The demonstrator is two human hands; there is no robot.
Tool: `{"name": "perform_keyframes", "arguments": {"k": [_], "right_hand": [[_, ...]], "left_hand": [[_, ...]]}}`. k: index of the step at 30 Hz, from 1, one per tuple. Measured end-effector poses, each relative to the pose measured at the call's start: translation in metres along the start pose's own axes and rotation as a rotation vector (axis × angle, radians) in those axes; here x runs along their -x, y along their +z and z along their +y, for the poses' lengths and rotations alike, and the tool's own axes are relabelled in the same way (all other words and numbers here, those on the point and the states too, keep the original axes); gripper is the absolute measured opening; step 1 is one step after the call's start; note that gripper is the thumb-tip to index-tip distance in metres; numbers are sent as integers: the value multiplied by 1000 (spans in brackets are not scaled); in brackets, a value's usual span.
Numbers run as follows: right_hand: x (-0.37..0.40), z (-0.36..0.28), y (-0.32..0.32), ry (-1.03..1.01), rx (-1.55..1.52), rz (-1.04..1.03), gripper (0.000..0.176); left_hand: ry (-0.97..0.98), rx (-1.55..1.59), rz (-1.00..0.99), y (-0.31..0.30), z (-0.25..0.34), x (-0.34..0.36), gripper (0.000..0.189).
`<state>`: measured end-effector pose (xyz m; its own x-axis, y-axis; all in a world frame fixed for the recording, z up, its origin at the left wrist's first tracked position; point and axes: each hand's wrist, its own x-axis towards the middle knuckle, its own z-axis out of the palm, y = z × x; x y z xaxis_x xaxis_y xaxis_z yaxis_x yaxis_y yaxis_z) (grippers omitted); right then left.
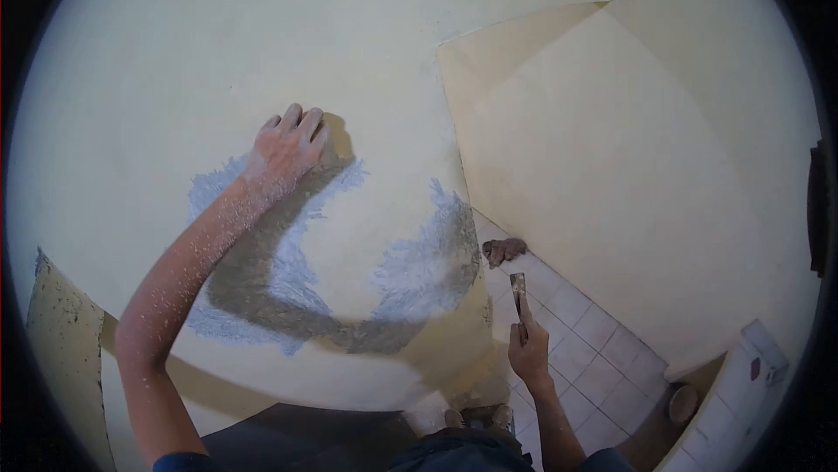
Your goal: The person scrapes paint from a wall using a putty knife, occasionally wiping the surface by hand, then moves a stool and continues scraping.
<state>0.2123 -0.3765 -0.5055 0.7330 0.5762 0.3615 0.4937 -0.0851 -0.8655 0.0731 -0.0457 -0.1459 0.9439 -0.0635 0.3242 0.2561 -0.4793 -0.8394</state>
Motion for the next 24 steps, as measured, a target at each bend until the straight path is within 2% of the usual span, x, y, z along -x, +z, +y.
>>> {"name": "perform_keyframes", "arguments": {"k": [3,6,8,11,12,15,18,21,24], "right_hand": [[9,-16,-5,43,51,-45,63],[12,-40,4,9,53,-42,64],[6,-61,18,-46,-27,-17,66],[-12,-102,41,-101,-24,-90,68],[-21,-119,51,-155,-45,-93,67],[-63,-165,88,-383,-108,-50,67],[-94,-208,116,-411,-38,-61,66],[-114,-217,150,-436,-46,-38,64],[-119,-222,166,-393,-62,7,63]], "left_hand": [[103,-58,-22,6,-2,-3,43],[77,-171,-99,-17,-4,-17,40],[-15,-221,202,-4,-35,-22,31],[-351,3,427,-55,-83,-17,11],[-496,-45,432,-63,-96,-10,13],[-714,227,435,-84,-113,21,14],[-570,231,733,-63,-95,58,23],[-570,268,626,-52,-76,87,31],[-438,208,547,-20,-92,100,39]]}}
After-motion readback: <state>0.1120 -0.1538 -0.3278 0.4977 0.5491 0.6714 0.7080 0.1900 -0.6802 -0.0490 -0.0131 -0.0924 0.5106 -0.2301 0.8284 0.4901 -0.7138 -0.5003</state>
